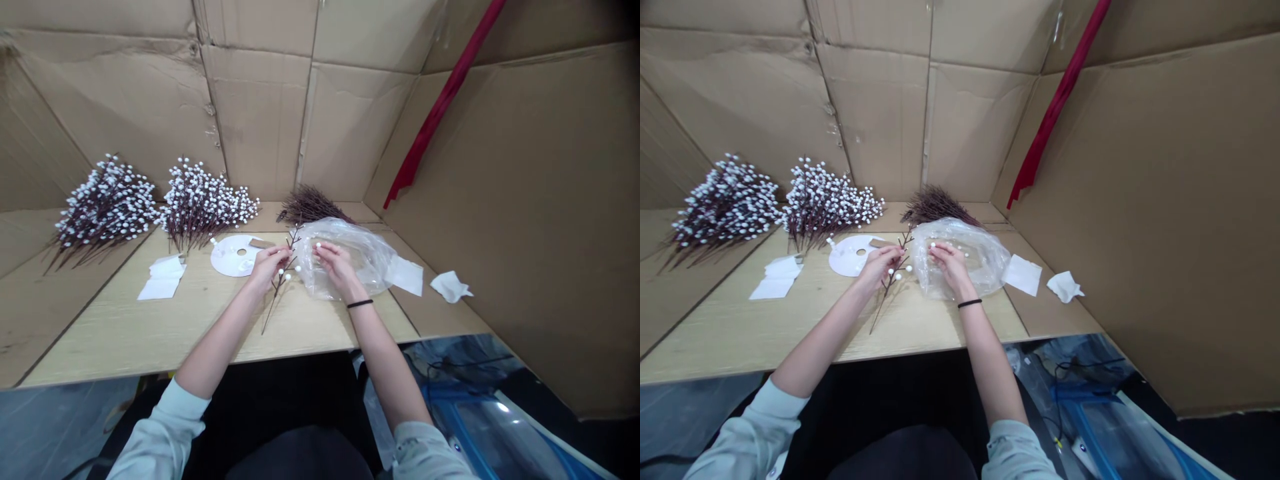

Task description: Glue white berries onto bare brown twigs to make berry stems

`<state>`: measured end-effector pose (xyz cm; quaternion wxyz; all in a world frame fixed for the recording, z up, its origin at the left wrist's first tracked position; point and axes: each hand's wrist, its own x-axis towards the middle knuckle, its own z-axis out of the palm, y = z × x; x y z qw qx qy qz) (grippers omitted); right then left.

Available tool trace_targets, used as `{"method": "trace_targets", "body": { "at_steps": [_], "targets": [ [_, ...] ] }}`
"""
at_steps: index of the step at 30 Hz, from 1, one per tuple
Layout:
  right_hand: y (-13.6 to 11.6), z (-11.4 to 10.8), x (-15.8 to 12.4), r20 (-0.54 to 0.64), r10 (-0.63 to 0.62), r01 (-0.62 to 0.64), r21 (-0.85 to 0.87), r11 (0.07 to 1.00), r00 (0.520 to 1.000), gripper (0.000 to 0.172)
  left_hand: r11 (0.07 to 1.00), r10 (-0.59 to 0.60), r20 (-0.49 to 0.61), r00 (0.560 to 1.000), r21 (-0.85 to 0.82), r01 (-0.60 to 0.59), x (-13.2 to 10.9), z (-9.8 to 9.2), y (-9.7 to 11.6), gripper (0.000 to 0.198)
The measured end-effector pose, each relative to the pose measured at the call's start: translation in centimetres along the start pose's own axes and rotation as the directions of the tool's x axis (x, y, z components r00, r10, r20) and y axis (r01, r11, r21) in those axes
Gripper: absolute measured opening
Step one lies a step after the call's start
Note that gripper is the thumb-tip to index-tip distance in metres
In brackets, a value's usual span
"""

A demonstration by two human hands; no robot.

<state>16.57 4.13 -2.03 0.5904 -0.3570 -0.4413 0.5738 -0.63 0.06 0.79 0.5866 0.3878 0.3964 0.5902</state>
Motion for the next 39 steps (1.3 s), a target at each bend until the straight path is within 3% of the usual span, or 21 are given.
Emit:
{"method": "trace_targets", "body": {
  "at_steps": [3, 8, 12, 15, 18, 24, 39],
  "targets": [
    [-0.1, 0.0, 0.0, 0.013, 0.02, -0.021, 0.104, 0.994, 1.0, 0.023, 1.0, -0.007, 0.002, 1.0, -0.004, 0.007, -0.1, 0.1, 0.1, 0.011],
    [0.0, -0.3, 0.4, -0.08, 0.027, -0.017, 0.129, 0.992, 0.996, 0.023, 1.0, -0.022, 0.014, 1.0, 0.001, 0.022, -0.4, 0.3, 0.2, 0.011],
    [0.2, -0.1, 0.2, -0.105, -0.091, 0.085, -0.063, 0.994, 0.99, 0.031, 1.0, -0.011, 0.011, 1.0, 0.01, 0.01, -0.4, 0.3, 0.0, 0.01],
    [0.1, 0.8, -0.4, -0.089, -0.224, 0.196, -0.251, 0.948, 0.97, 0.033, 1.0, 0.003, 0.008, 1.0, 0.014, -0.003, -0.2, 0.2, -0.2, 0.009],
    [0.0, 2.1, -1.4, -0.049, -0.312, 0.282, -0.319, 0.905, 0.949, 0.029, 1.0, 0.004, 0.0, 1.0, 0.006, -0.004, 0.1, 0.2, -0.5, 0.009],
    [0.3, 3.8, -2.7, 0.032, -0.347, 0.336, -0.347, 0.876, 0.937, 0.026, 1.0, 0.011, -0.02, 1.0, 0.024, -0.01, 0.0, 0.4, -0.7, 0.01],
    [1.1, 3.6, -2.5, 0.034, -0.365, 0.347, -0.405, 0.846, 0.93, 0.018, 0.986, 0.079, -0.021, 0.997, 0.148, -0.075, -0.1, 0.1, -0.9, 0.008]
  ]
}}
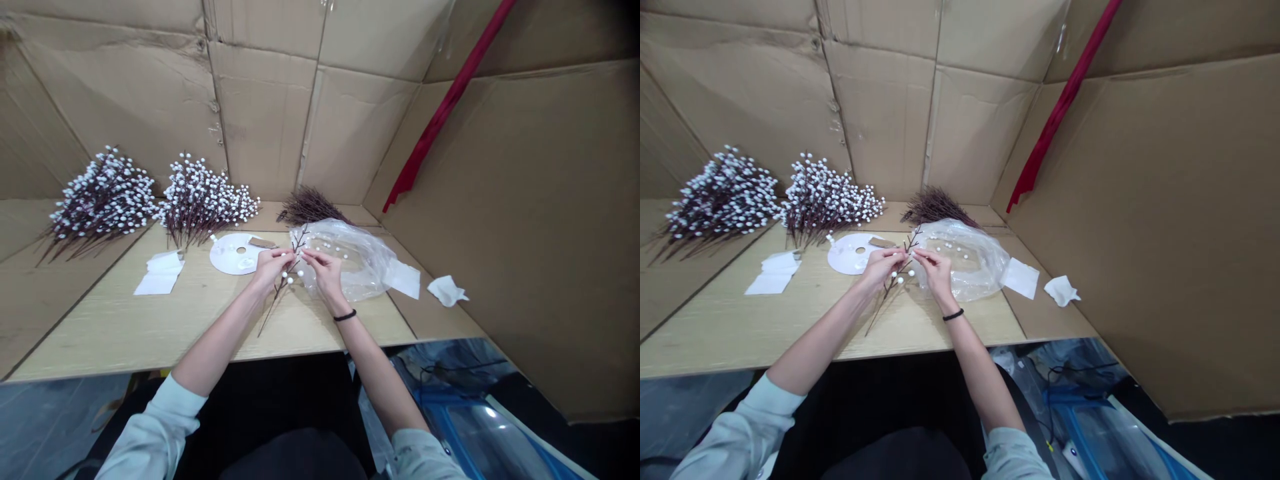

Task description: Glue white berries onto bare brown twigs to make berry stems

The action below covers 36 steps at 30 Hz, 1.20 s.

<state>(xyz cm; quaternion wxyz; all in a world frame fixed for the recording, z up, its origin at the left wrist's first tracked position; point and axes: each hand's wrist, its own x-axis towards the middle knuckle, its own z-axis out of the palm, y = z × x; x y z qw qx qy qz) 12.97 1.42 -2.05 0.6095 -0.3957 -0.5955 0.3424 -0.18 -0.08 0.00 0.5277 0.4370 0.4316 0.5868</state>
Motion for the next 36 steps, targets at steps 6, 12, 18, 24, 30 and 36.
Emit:
{"method": "trace_targets", "body": {
  "at_steps": [6, 12, 18, 24, 30, 36],
  "targets": [
    [0.0, 0.06, -0.03, -0.003, 0.035, -0.035, 0.033, 0.999, 0.999, 0.017, 0.996, -0.048, 0.007, 0.999, -0.074, 0.049, -0.15, 0.11, 0.14, 0.009],
    [-0.07, 0.03, -0.09, 0.015, 0.007, -0.007, 0.028, 1.0, 1.0, 0.016, 0.993, -0.057, 0.022, 0.998, -0.104, 0.059, -0.11, 0.06, 0.05, 0.009],
    [0.14, -0.02, -0.16, 0.049, -0.038, 0.039, -0.012, 0.999, 0.998, 0.015, 0.993, -0.053, 0.026, 0.998, -0.105, 0.055, 0.03, 0.05, 0.0, 0.008],
    [0.23, -0.08, -0.15, 0.048, -0.06, 0.06, -0.003, 0.998, 0.997, 0.014, 0.989, -0.068, 0.037, 0.997, -0.126, 0.072, -0.04, 0.14, 0.16, 0.008],
    [0.05, -0.03, -0.16, 0.034, -0.044, 0.044, -0.004, 0.999, 0.998, 0.016, 0.971, -0.092, 0.062, 0.994, -0.214, 0.103, 0.03, -0.1, 0.25, 0.018],
    [-0.02, 0.11, -0.37, 0.044, -0.062, 0.062, -0.005, 0.998, 0.997, 0.017, 0.967, -0.079, 0.034, 0.996, -0.24, 0.085, -0.12, -0.1, 0.72, 0.026]
  ]
}}
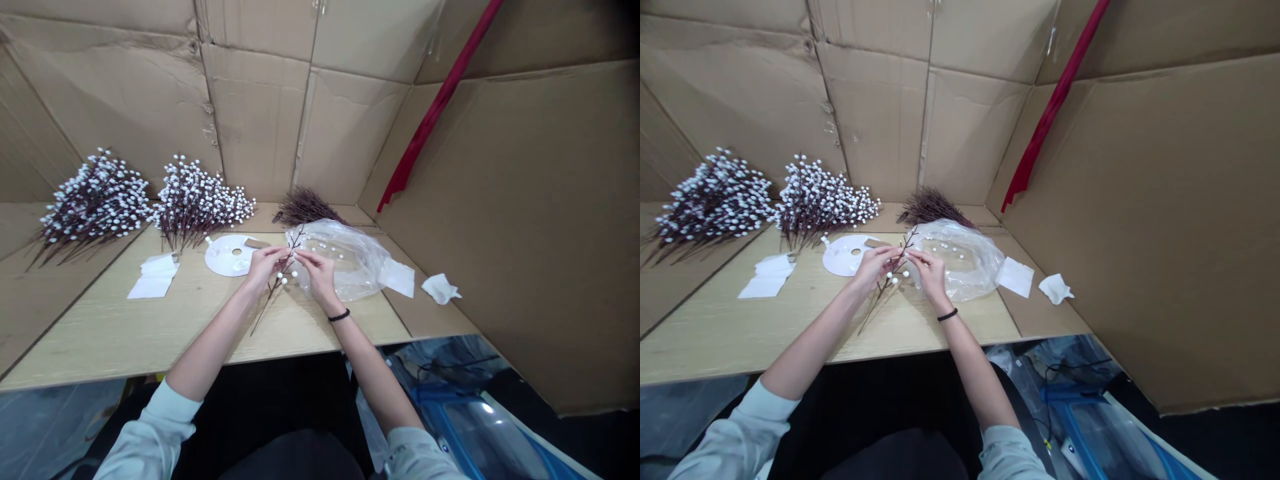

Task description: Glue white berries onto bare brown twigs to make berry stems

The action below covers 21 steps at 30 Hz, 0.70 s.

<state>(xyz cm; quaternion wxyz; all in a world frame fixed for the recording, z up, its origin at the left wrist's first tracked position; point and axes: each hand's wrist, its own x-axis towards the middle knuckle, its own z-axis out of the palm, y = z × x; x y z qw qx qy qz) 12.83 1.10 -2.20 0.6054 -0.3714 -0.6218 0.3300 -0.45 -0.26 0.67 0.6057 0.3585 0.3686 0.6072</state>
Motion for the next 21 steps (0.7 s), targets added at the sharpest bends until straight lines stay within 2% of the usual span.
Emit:
{"method": "trace_targets", "body": {
  "at_steps": [7, 11, 16, 18, 21],
  "targets": [
    [-0.1, -0.2, -0.1, 0.015, -0.06, 0.062, -0.098, 0.993, 0.998, 0.017, 0.997, 0.017, 0.01, 1.0, 0.073, -0.018, 0.2, -0.2, 0.0, 0.031],
    [-0.3, -0.2, -0.2, -0.037, -0.029, 0.025, -0.101, 0.995, 0.999, 0.021, 0.998, 0.018, 0.047, 0.999, 0.066, -0.021, 0.8, -0.5, -0.2, 0.03],
    [-0.4, -0.4, 0.4, -0.205, 0.035, -0.03, 0.029, 0.999, 0.978, 0.017, 0.999, -0.04, 0.074, 0.996, 0.013, 0.039, 0.7, -0.4, 0.2, 0.024],
    [-0.2, -0.5, 0.7, -0.263, 0.112, -0.08, 0.13, 0.988, 0.958, 0.018, 0.997, -0.075, 0.103, 0.992, -0.014, 0.077, 0.4, -0.1, 0.5, 0.021],
    [0.3, -0.5, 1.1, -0.21, 0.267, -0.182, 0.351, 0.918, 0.94, 0.021, 0.992, -0.112, 0.158, 0.981, -0.035, 0.119, -0.1, 0.4, 0.5, 0.018]
  ]
}}
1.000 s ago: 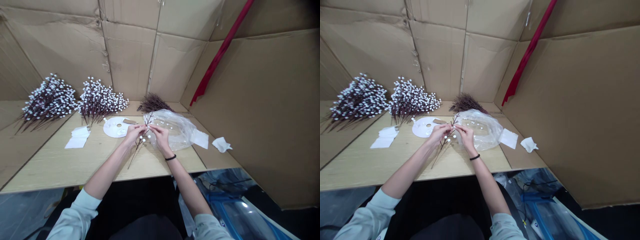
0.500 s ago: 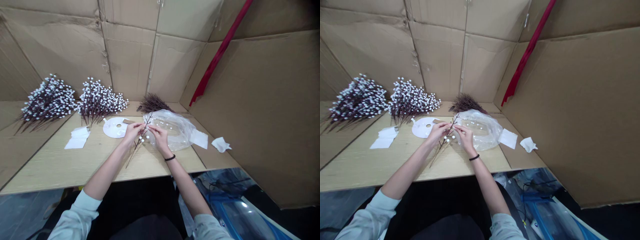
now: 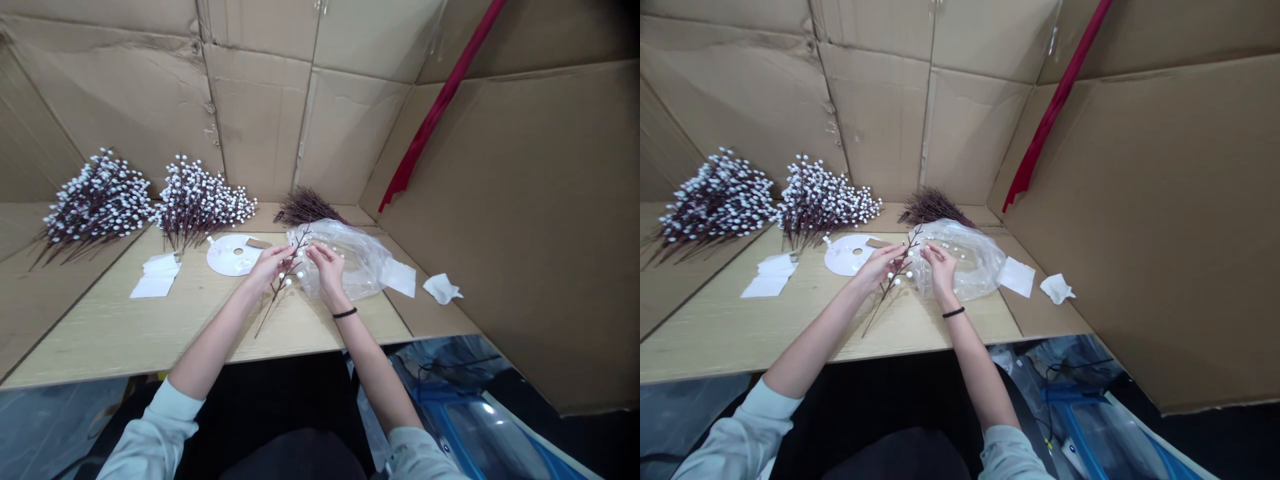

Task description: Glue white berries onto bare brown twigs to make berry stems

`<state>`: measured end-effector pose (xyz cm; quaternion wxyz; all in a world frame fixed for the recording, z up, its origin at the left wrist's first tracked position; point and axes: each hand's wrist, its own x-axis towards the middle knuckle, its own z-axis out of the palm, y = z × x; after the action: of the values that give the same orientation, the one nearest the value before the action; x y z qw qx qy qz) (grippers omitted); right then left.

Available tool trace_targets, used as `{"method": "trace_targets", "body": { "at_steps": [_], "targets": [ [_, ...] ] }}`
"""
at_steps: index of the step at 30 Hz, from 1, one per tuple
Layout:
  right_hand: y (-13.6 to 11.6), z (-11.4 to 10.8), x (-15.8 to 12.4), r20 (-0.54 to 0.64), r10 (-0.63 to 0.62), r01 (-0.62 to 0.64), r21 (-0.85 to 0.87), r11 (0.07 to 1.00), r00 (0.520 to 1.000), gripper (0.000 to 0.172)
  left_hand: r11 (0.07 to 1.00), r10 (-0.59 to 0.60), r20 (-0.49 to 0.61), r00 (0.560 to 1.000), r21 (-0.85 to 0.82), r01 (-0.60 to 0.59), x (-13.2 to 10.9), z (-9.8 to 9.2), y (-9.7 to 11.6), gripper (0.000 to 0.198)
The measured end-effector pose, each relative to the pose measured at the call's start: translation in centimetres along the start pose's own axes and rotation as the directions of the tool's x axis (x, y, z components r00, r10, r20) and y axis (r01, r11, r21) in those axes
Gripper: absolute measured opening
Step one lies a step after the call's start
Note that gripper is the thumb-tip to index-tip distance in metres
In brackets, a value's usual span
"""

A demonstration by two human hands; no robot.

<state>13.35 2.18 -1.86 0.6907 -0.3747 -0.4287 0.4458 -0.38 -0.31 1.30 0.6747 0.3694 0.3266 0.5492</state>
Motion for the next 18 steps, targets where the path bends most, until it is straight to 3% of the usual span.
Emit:
{"method": "trace_targets", "body": {
  "at_steps": [3, 9, 13, 18],
  "targets": [
    [0.3, 0.0, 0.0, 0.098, 0.117, -0.131, 0.155, 0.979, 0.988, 0.022, 0.999, -0.037, 0.054, 0.998, 0.014, 0.036, -0.3, 0.5, -0.5, 0.019],
    [-0.4, 0.0, -0.5, 0.289, 0.181, -0.255, 0.246, 0.935, 0.94, 0.023, 0.995, -0.098, 0.144, 0.985, 0.009, 0.098, -0.6, 1.1, -1.0, 0.024],
    [-0.7, -0.1, -0.6, 0.348, 0.227, -0.323, 0.249, 0.913, 0.91, 0.022, 0.992, -0.127, 0.15, 0.981, 0.013, 0.126, -0.5, 1.1, -1.0, 0.023],
    [-0.6, -0.1, -0.5, 0.359, 0.23, -0.325, 0.229, 0.918, 0.904, 0.022, 0.994, -0.112, 0.163, 0.98, 0.01, 0.112, -0.5, 0.9, -1.2, 0.022]
  ]
}}
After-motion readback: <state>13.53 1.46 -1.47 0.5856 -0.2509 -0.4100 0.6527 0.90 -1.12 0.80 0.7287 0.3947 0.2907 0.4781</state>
